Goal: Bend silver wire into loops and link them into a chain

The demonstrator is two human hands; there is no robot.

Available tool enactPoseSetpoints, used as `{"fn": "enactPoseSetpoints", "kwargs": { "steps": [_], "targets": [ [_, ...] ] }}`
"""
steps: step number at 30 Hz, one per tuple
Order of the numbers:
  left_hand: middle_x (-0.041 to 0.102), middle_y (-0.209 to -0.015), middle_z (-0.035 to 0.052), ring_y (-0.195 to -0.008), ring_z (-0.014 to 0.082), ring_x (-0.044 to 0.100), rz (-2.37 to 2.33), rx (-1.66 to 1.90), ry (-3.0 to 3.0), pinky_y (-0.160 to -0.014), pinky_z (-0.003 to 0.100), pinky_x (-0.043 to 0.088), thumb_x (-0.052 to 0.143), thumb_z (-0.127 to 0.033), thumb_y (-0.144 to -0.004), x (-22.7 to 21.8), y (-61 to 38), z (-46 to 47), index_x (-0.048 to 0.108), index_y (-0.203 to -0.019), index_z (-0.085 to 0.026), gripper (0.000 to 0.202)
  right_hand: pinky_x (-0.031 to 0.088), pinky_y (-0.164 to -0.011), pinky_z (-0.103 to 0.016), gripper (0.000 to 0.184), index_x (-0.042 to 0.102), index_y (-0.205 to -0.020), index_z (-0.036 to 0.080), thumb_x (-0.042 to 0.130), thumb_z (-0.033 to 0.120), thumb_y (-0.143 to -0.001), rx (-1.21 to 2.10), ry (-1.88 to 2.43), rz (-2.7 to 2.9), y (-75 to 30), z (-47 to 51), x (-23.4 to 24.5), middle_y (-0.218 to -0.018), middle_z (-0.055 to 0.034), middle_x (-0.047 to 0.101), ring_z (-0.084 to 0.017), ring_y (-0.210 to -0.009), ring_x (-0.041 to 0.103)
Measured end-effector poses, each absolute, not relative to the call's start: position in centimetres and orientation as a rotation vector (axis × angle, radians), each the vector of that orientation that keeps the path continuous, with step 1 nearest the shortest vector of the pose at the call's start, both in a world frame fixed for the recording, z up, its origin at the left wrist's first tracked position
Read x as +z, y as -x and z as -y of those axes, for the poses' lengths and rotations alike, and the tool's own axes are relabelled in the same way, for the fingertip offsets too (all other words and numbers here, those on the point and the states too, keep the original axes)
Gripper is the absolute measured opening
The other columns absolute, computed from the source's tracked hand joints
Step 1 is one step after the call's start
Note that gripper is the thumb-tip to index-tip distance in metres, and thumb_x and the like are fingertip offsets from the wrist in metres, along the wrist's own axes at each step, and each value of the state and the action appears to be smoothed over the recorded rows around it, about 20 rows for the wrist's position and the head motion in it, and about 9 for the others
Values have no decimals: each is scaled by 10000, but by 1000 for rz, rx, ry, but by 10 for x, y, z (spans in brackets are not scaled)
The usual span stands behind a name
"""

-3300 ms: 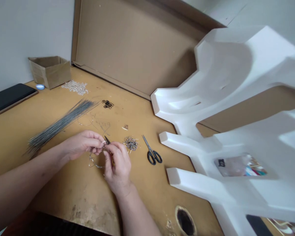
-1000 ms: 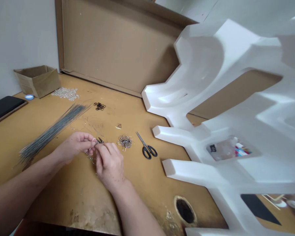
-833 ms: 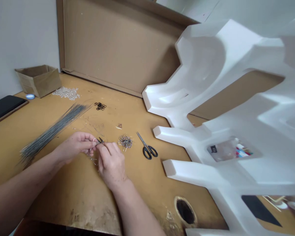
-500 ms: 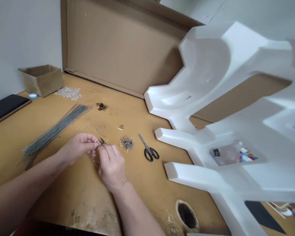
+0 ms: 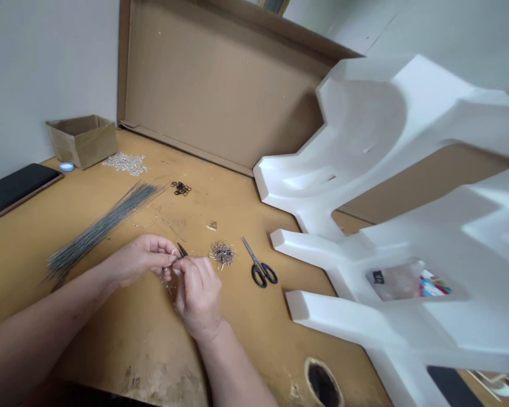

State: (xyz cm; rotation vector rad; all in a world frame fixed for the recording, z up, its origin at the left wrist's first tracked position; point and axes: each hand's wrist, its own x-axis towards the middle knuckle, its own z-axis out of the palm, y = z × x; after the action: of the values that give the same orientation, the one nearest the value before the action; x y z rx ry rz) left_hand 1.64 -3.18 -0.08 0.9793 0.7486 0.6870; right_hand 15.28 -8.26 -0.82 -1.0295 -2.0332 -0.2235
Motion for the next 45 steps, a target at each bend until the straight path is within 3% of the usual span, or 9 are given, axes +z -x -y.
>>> {"fn": "enactPoseSetpoints", "kwargs": {
  "steps": [15,24,30,39,45],
  "targets": [
    [558,-511,-13,-440,83,513,-710,660,-954,-516,229,398,554,-165,-566,-4,-18,31,547,-593,-121,52,401,-604,-297,100,550,-808,181,474,117,-819,-269,1073,2021,-157,78,-2,-754,-64,522,-168,-708,468],
    [555,-560,-1,-488,90,526,-659,642,-952,-573,256,426,623,-272,-567,-5,-17,32,548,-619,-118,179,416,-629,-311,100,507,-780,185,473,97,-812,-74,1069,2034,-162,73,-5,-744,-57,570,-167,-704,507],
    [460,-497,-40,-422,64,425,-667,675,-1031,-475,226,361,593,-341,-604,-7,-20,31,507,-579,-138,222,417,-628,-304,101,516,-749,187,487,111,-808,-47,1139,1978,-161,73,-4,-736,-50,577,-166,-713,514],
    [496,-533,-32,-465,66,410,-776,671,-1119,-478,214,294,577,-242,-591,-8,-20,33,529,-622,-144,113,399,-588,-295,133,500,-681,197,489,180,-812,231,1248,1858,-160,76,1,-680,-22,554,-160,-667,509],
    [442,-499,-56,-472,62,355,-863,666,-1117,-479,213,250,565,-227,-589,-4,-22,34,507,-584,-149,97,399,-606,-294,115,490,-706,196,473,203,-819,429,1278,1772,-158,77,-1,-717,-23,517,-162,-687,498]
  ]
}}
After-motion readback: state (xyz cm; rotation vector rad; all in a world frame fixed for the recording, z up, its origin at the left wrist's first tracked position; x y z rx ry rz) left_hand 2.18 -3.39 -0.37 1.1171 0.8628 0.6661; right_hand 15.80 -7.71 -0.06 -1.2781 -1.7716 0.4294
